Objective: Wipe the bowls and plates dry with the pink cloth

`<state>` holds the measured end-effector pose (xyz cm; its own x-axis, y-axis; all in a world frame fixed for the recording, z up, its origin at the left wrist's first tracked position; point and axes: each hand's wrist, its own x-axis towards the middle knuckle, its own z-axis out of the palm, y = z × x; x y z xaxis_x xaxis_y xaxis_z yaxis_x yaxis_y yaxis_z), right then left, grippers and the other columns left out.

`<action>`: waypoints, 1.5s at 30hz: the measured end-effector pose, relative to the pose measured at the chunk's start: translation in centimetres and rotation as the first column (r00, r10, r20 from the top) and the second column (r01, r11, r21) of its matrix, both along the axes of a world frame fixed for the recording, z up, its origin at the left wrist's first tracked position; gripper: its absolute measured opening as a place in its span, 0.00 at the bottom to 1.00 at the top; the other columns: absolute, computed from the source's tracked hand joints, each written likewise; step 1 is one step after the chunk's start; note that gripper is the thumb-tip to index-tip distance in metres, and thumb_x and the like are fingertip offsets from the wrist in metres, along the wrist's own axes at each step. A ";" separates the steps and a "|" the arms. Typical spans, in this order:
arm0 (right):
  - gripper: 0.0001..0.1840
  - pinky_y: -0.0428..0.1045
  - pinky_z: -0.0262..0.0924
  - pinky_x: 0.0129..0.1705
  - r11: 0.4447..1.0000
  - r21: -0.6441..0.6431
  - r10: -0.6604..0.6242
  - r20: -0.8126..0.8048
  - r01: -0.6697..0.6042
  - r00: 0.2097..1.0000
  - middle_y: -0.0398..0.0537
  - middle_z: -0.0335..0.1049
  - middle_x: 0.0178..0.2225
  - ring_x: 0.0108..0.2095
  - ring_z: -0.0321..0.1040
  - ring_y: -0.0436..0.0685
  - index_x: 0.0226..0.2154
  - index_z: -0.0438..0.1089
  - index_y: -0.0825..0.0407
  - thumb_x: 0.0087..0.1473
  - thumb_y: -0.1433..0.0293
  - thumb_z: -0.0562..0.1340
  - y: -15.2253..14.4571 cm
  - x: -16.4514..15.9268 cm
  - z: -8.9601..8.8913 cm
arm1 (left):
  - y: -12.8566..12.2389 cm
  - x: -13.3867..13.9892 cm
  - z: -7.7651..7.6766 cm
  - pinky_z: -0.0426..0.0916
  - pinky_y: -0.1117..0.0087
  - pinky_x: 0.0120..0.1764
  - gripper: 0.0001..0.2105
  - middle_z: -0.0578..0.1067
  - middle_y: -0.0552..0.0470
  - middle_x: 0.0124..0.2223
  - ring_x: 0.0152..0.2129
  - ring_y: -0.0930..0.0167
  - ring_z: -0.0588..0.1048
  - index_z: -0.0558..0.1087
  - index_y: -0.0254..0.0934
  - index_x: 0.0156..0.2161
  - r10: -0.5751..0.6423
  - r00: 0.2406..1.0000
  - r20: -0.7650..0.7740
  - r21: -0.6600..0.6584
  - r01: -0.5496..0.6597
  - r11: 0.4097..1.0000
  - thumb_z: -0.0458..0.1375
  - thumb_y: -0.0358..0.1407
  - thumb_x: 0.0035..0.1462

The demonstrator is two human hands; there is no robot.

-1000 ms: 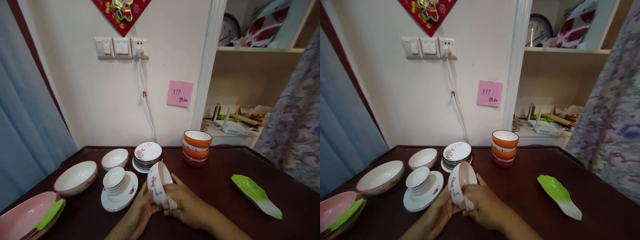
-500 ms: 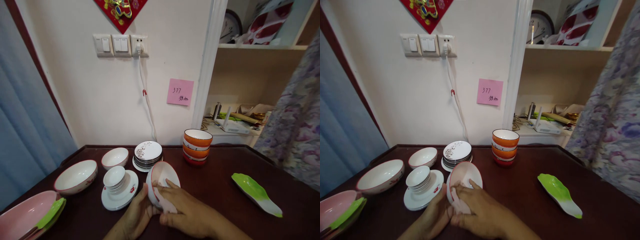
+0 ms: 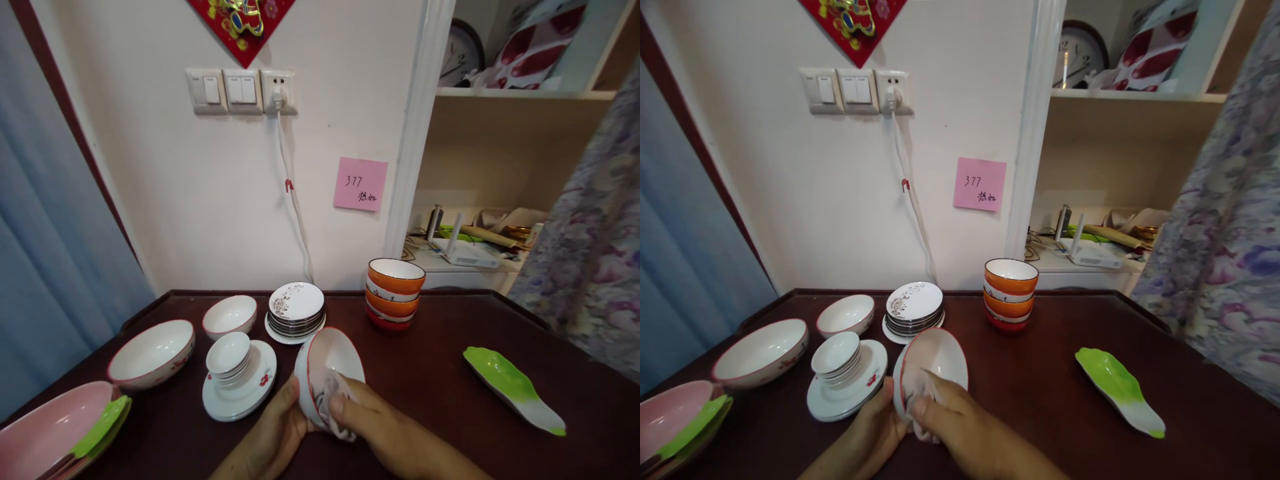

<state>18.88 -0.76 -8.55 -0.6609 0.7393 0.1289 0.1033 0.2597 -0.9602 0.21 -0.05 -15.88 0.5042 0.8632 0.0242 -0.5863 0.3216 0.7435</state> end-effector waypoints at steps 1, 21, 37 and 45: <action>0.14 0.49 0.60 0.43 0.998 0.056 0.018 0.055 -0.021 0.998 0.46 0.71 0.41 0.39 0.66 0.56 0.45 0.69 0.50 0.60 0.62 0.55 0.0 0.2 0.5 | 0.0 0.0 0.0 0.62 0.54 0.51 0.24 0.78 0.39 0.48 0.47 0.57 0.73 0.64 0.36 0.60 0.012 1.000 0.007 0.000 -0.012 1.000 0.47 0.46 0.63; 0.26 0.50 0.63 0.41 0.780 -0.593 -0.536 -0.466 0.201 0.704 0.47 0.73 0.39 0.37 0.70 0.58 0.46 0.67 0.51 0.43 0.66 0.69 3.4 -1.2 -5.0 | -0.7 0.3 1.9 0.54 0.55 0.59 0.50 0.61 0.47 0.66 0.61 0.53 0.57 0.52 0.52 0.65 0.086 0.996 -0.004 0.023 -0.086 0.996 0.72 0.34 0.37; 0.31 0.53 0.62 0.51 0.521 0.702 -0.388 -0.312 0.486 0.867 0.53 0.67 0.51 0.52 0.65 0.59 0.51 0.70 0.45 0.46 0.83 0.57 3.2 1.4 -3.0 | -0.1 1.8 0.8 0.70 0.60 0.40 0.20 0.75 0.40 0.49 0.40 0.61 0.76 0.68 0.36 0.53 0.145 0.916 -0.375 0.035 -0.142 0.989 0.59 0.35 0.55; 0.25 0.55 0.64 0.51 0.764 -0.189 -0.630 -0.427 0.618 0.649 0.52 0.73 0.46 0.48 0.70 0.63 0.47 0.70 0.51 0.43 0.70 0.64 3.8 -1.4 -5.8 | -0.1 1.4 0.6 0.70 0.57 0.44 0.24 0.76 0.39 0.50 0.42 0.59 0.75 0.64 0.35 0.57 0.265 0.920 -0.289 -0.051 -0.292 0.955 0.58 0.30 0.54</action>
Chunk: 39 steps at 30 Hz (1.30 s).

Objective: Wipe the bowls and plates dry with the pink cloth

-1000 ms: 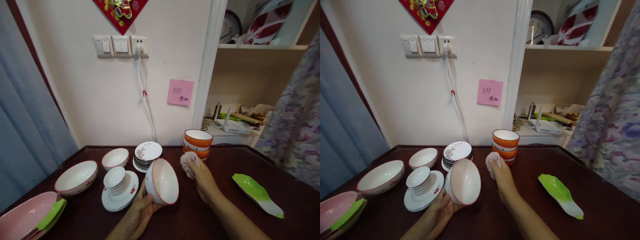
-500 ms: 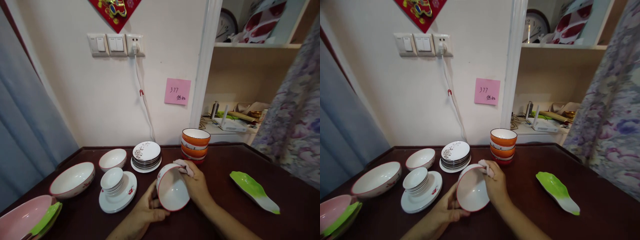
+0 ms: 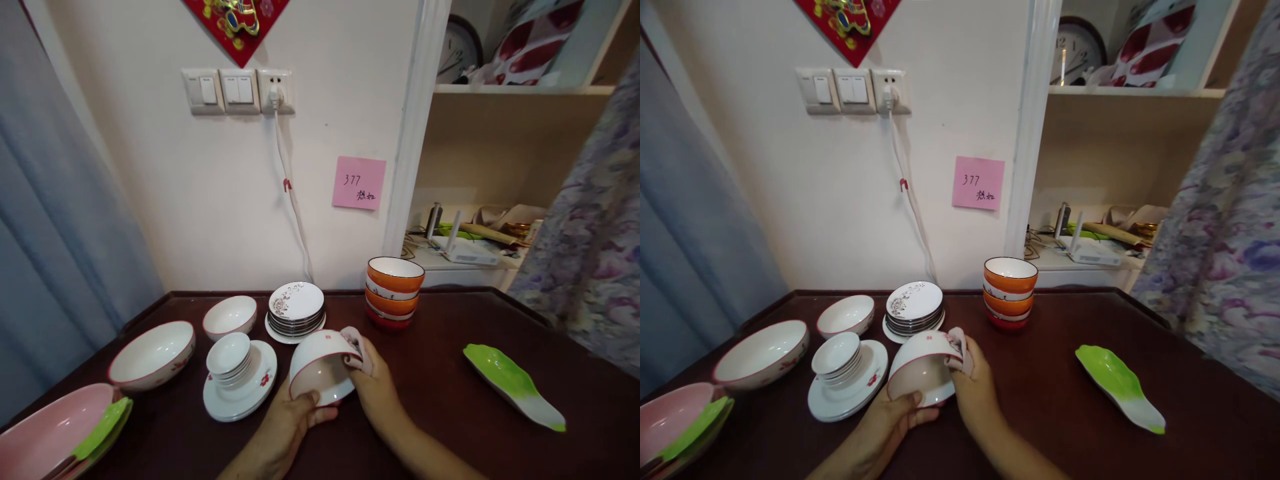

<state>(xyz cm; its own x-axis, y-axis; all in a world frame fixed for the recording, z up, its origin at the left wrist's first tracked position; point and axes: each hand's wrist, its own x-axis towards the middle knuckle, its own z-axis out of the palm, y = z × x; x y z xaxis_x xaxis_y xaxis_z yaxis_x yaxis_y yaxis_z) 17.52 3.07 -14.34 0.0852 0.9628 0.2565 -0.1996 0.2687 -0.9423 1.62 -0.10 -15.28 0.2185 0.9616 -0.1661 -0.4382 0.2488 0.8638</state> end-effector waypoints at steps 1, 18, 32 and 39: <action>0.26 0.55 0.65 0.49 0.996 -0.061 0.063 -0.077 -0.068 0.995 0.52 0.74 0.46 0.48 0.70 0.63 0.48 0.70 0.51 0.43 0.68 0.65 0.0 -0.4 -0.4 | 0.0 -0.1 0.0 0.70 0.56 0.44 0.25 0.76 0.40 0.50 0.43 0.59 0.75 0.64 0.36 0.58 0.011 1.000 0.020 0.008 -0.011 1.000 0.59 0.30 0.54; 0.22 0.54 0.59 0.55 0.875 0.453 -0.026 0.395 -0.170 0.918 0.52 0.67 0.51 0.53 0.65 0.61 0.49 0.72 0.46 0.50 0.74 0.61 -0.3 2.9 4.1 | -0.2 1.0 -0.1 0.72 0.60 0.37 0.18 0.78 0.41 0.39 0.32 0.63 0.77 0.70 0.30 0.48 -0.010 0.989 -0.147 0.023 0.014 1.000 0.60 0.39 0.55; 0.28 0.56 0.62 0.49 0.974 -0.108 0.196 -0.029 -0.198 0.980 0.52 0.74 0.47 0.46 0.69 0.64 0.51 0.69 0.51 0.48 0.60 0.66 -0.3 -0.1 0.6 | -0.4 0.6 0.9 0.71 0.57 0.42 0.16 0.78 0.40 0.43 0.36 0.61 0.77 0.73 0.32 0.46 0.004 1.000 -0.010 0.001 -0.004 1.000 0.63 0.37 0.53; 0.18 0.54 0.59 0.54 0.963 0.268 -0.076 0.260 0.003 0.963 0.52 0.71 0.47 0.50 0.67 0.62 0.46 0.74 0.48 0.51 0.66 0.63 0.6 2.7 2.5 | -0.3 0.9 0.7 0.72 0.61 0.38 0.22 0.77 0.42 0.45 0.36 0.63 0.76 0.70 0.36 0.52 0.004 0.991 -0.132 0.056 0.004 0.998 0.64 0.38 0.52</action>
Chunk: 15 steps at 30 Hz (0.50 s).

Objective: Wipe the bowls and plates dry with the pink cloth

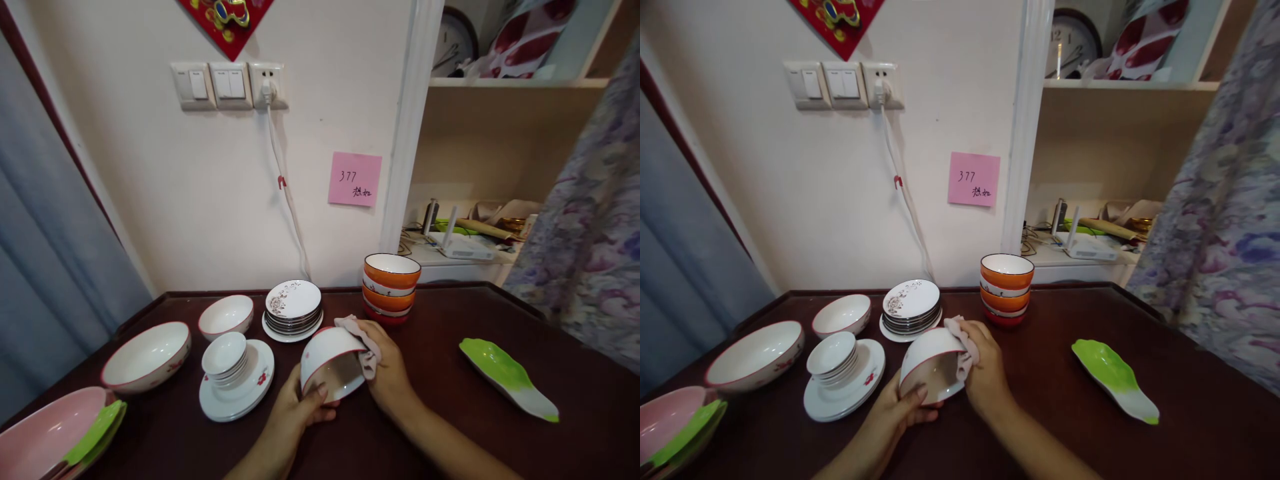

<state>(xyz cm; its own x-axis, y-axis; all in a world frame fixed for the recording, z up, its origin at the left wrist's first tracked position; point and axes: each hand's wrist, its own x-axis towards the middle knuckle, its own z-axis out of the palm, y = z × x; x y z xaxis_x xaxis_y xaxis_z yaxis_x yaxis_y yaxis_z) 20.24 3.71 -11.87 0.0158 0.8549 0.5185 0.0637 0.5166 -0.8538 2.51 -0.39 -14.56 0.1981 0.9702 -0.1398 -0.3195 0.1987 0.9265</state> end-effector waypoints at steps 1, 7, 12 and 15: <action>0.18 0.54 0.59 0.55 0.998 0.053 0.016 0.024 -0.017 1.000 0.52 0.71 0.48 0.50 0.67 0.62 0.47 0.74 0.47 0.52 0.66 0.62 -0.2 0.0 0.2 | 0.0 0.0 -0.1 0.72 0.60 0.39 0.21 0.77 0.41 0.46 0.38 0.62 0.76 0.70 0.35 0.51 0.003 1.000 0.003 -0.011 -0.003 1.000 0.63 0.38 0.52; 0.28 0.56 0.60 0.54 0.972 -0.190 0.116 -0.136 -0.141 0.984 0.53 0.72 0.49 0.51 0.67 0.64 0.52 0.69 0.49 0.48 0.60 0.66 -1.2 -1.9 -0.7 | -0.1 -0.5 -0.3 0.71 0.57 0.43 0.21 0.78 0.40 0.48 0.41 0.59 0.77 0.71 0.34 0.52 0.029 0.992 0.123 -0.055 -0.022 0.998 0.63 0.35 0.52; 0.30 0.55 0.67 0.42 0.830 -0.412 0.232 -0.358 -0.376 0.904 0.51 0.77 0.39 0.40 0.72 0.64 0.47 0.72 0.52 0.41 0.57 0.70 -0.9 -3.2 -2.4 | -0.1 -0.6 -0.1 0.71 0.58 0.43 0.18 0.79 0.41 0.46 0.39 0.60 0.77 0.74 0.34 0.49 0.018 0.985 0.173 -0.042 -0.010 0.999 0.63 0.37 0.52; 0.28 0.56 0.64 0.46 0.897 -0.368 0.141 -0.289 -0.246 0.947 0.52 0.76 0.43 0.44 0.71 0.65 0.49 0.71 0.52 0.44 0.61 0.68 -0.2 -2.5 -2.0 | -0.1 -0.3 0.2 0.71 0.57 0.43 0.18 0.78 0.40 0.45 0.39 0.60 0.77 0.74 0.33 0.48 0.020 0.992 0.123 -0.052 -0.014 0.999 0.64 0.38 0.51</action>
<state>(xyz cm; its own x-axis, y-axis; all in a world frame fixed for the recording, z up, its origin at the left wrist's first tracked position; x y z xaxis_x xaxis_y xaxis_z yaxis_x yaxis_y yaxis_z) 17.71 3.48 -13.90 -0.0877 0.9864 0.1389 -0.2438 0.1140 -0.9631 2.18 -0.50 -14.34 0.2007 0.9658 -0.1643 -0.4346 0.2381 0.8686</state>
